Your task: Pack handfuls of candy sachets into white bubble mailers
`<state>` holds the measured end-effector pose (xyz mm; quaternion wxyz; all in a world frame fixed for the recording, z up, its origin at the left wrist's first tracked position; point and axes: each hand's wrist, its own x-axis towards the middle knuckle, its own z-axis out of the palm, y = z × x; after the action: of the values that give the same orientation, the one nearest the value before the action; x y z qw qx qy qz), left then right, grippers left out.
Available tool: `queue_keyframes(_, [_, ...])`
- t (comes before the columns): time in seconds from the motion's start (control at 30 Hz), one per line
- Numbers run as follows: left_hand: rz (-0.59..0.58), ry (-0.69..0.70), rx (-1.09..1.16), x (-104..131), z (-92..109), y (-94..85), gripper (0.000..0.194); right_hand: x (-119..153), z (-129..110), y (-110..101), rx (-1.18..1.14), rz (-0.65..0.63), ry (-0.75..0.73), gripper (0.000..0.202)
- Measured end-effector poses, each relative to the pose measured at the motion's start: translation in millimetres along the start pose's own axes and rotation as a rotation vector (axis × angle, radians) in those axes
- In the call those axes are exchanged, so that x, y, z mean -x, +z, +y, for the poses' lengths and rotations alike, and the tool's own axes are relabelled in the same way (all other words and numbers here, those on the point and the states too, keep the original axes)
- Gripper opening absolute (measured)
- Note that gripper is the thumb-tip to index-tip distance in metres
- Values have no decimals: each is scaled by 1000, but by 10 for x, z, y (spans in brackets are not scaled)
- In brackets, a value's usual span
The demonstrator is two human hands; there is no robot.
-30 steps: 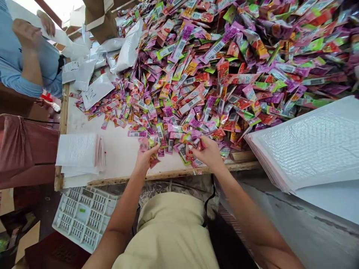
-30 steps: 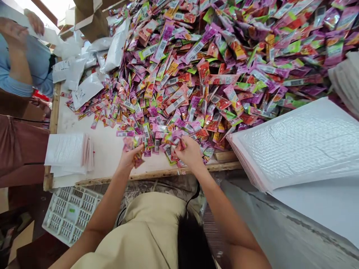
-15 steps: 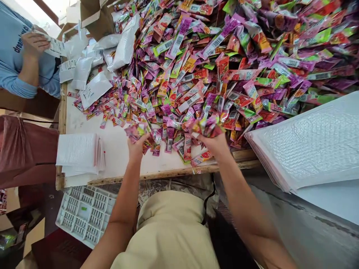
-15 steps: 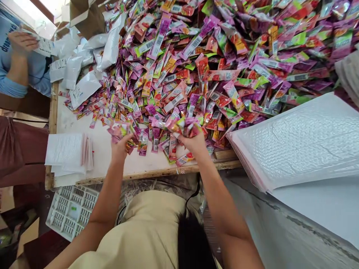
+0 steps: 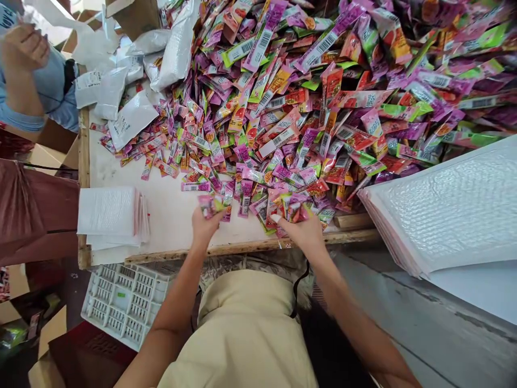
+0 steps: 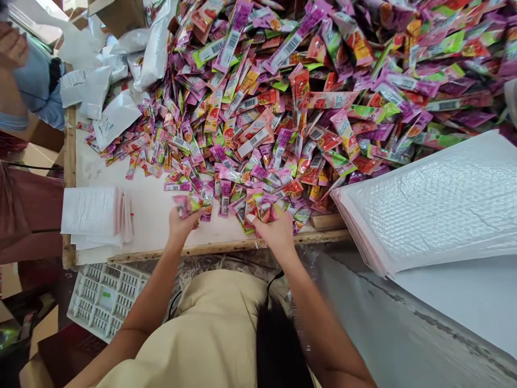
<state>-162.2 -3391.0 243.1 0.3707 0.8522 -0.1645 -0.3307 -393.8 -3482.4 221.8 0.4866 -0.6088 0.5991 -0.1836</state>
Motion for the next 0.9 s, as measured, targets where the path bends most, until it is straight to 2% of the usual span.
queue_keyframes(0.1, [80,223,-322,-105,-5,217,29,-46,-93,189,264,87,-13,24])
queue_keyframes(0.17, [91,266,-412,-156,-9,267,26,-70,-134,257,315,103,-7,18])
queue_keyframes(0.23, [79,235,-342,-160,-20,240,24,-67,-131,257,264,102,1,17])
queue_keyframes(0.33, [1,80,28,-93,-33,82,26,-29,-66,141,21,112,8,22])
queue_keyframes(0.43, [-77,-201,425,0,-22,-173,29,18,12,-50,-344,84,71,29])
queue_keyframes(0.5, [-121,-365,602,64,-15,-359,24,60,55,-176,-527,49,118,33])
queue_keyframes(0.6, [-225,-439,743,167,-20,-565,21,164,105,-302,-618,-81,134,30])
queue_keyframes(0.67, [-263,-436,751,218,-21,-604,26,253,129,-321,-587,-173,111,28])
queue_keyframes(0.73, [-247,-410,722,225,-2,-552,30,327,144,-291,-510,-240,86,28])
queue_keyframes(0.83, [-175,-318,686,125,71,-334,33,347,135,-189,-376,-318,34,31])
queue_keyframes(0.9, [-173,-306,645,1,129,-135,31,291,87,-100,-213,-270,12,28])
